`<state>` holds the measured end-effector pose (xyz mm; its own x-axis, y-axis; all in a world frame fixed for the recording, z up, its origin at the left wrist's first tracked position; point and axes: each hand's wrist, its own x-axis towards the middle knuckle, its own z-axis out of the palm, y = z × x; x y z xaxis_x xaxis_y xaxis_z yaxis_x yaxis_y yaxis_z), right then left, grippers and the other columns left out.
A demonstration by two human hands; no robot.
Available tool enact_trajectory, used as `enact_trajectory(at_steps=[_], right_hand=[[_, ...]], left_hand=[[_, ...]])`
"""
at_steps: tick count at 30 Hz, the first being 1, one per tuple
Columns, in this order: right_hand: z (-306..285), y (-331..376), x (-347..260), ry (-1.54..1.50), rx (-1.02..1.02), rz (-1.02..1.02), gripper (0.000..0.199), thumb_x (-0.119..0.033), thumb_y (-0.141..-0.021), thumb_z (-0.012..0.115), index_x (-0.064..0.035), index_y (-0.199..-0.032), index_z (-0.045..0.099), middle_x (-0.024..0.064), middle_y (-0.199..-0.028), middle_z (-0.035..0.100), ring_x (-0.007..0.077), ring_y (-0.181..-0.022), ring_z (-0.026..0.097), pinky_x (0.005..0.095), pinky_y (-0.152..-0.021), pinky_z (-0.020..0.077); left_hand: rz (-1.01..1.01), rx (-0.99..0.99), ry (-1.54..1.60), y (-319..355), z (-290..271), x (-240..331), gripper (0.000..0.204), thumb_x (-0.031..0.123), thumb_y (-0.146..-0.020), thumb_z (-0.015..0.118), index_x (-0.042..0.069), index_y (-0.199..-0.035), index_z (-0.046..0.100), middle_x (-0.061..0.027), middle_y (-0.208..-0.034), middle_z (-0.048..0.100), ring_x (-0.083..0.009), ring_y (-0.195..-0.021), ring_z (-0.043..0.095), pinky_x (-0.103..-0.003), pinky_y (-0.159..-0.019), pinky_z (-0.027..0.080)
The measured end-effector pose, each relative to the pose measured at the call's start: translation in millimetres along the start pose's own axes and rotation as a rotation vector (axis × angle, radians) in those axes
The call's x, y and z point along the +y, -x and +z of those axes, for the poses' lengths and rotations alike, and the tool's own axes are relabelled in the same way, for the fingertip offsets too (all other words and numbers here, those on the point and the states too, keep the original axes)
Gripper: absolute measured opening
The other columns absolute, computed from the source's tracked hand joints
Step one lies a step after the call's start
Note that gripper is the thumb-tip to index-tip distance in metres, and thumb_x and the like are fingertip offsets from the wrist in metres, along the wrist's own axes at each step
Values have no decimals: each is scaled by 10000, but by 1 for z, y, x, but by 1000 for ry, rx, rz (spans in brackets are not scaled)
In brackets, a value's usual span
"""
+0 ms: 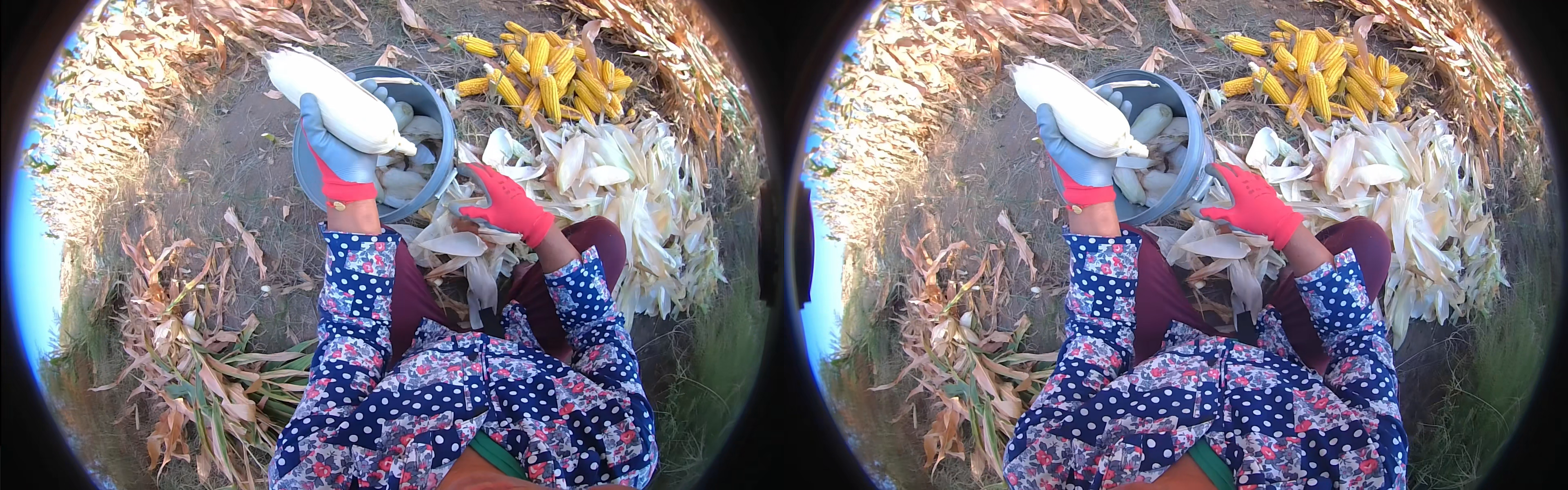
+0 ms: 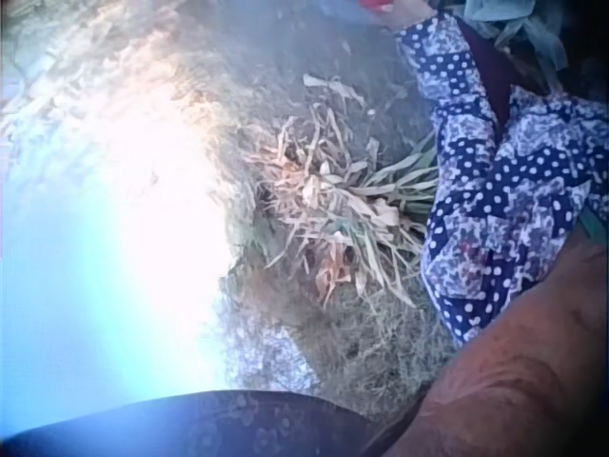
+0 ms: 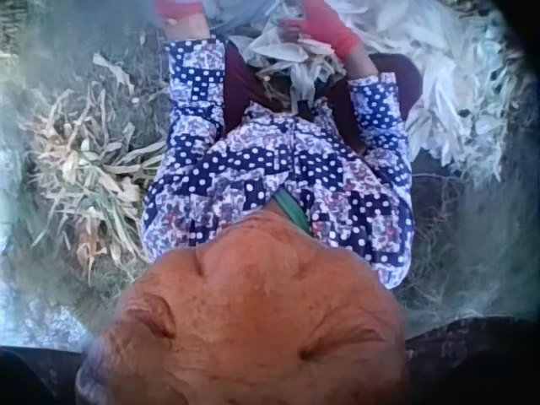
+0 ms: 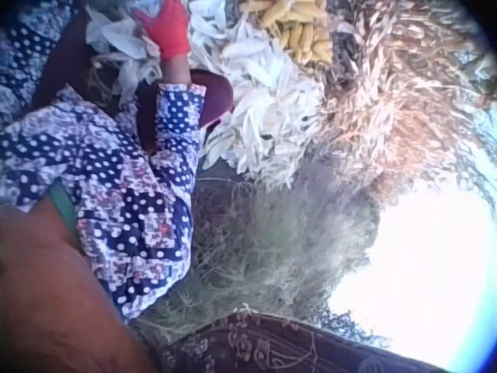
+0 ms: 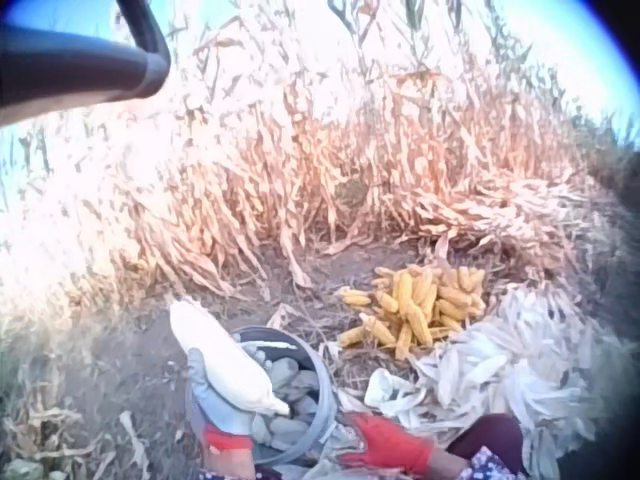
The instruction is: The person sits on the ground in a cornfield and shucks corn cobs by hand. They remove the husks and silk, placing the cleaned cobs into a pile and the husks into a bucket.
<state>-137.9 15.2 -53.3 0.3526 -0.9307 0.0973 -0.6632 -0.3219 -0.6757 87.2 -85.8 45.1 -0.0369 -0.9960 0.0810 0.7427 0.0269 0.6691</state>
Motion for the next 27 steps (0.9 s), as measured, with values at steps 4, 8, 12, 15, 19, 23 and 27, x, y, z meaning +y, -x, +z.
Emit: enact_trajectory(at_steps=[4, 8, 12, 15, 19, 23, 27], right_hand=[[-35, -22, -31, -1268, -2, 88, 641, -503, -979, 405, -4, -1380, 388, 117, -1321, 514, 216, -1188, 522, 357, -998, 418], [-28, -31, -37, -1570, -35, 75, 662, -525, -947, 466, -10, -1362, 417, 103, -1279, 543, 183, -1147, 544, 342, -986, 425], [-34, -32, -50, -1485, 34, 131, 621, -423, -900, 623, 7, -1320, 466, 85, -1211, 579, 142, -1084, 557, 292, -918, 455], [-38, -34, -58, -1056, 189, 160, 713, -418, -802, 720, -2, -1323, 466, 131, -1203, 595, 205, -1091, 583, 331, -926, 460], [-18, -37, -45, -267, 501, 126, 880, -389, -656, 813, -27, -1361, 431, 186, -1266, 557, 307, -1160, 559, 391, -965, 442], [-11, -35, -54, -227, 460, 78, 815, -376, -690, 799, -30, -1346, 460, 189, -1245, 574, 291, -1145, 575, 374, -957, 453], [-46, -33, -45, -845, 282, 149, 492, -271, -864, 680, -18, -1265, 548, 100, -1125, 649, 159, -1000, 625, 299, -873, 489]], left_hand=[[-29, -179, -193, 14, 18, -25, 810, 620, -820, 540, -71, -1230, 436, -237, -1042, 623, -326, -901, 647, -457, -880, 523], [-145, -331, -229, 27, 30, -56, 804, 623, -835, 531, -55, -1257, 440, -212, -1079, 617, -281, -933, 632, -384, -853, 521], [-232, -299, -438, 37, 27, -57, 678, 538, -931, 449, -47, -1273, 447, -168, -1115, 608, -255, -971, 619, -366, -871, 504], [-182, -192, -582, 35, 22, -56, 583, 446, -946, 499, -21, -1290, 447, -128, -1087, 614, -201, -927, 630, -297, -754, 531], [-227, -77, -607, 29, 23, -62, 551, 248, -851, 696, -5, -1290, 480, -115, -1163, 589, -189, -1016, 587, -304, -860, 483], [-214, -22, -517, 31, 24, -55, 554, 188, -794, 738, -5, -1256, 499, -100, -1119, 599, -180, -972, 596, -301, -823, 495], [-88, -66, -519, 36, 35, -46, 574, 126, -746, 758, -4, -1243, 502, -91, -1093, 604, -169, -942, 599, -295, -804, 502]])
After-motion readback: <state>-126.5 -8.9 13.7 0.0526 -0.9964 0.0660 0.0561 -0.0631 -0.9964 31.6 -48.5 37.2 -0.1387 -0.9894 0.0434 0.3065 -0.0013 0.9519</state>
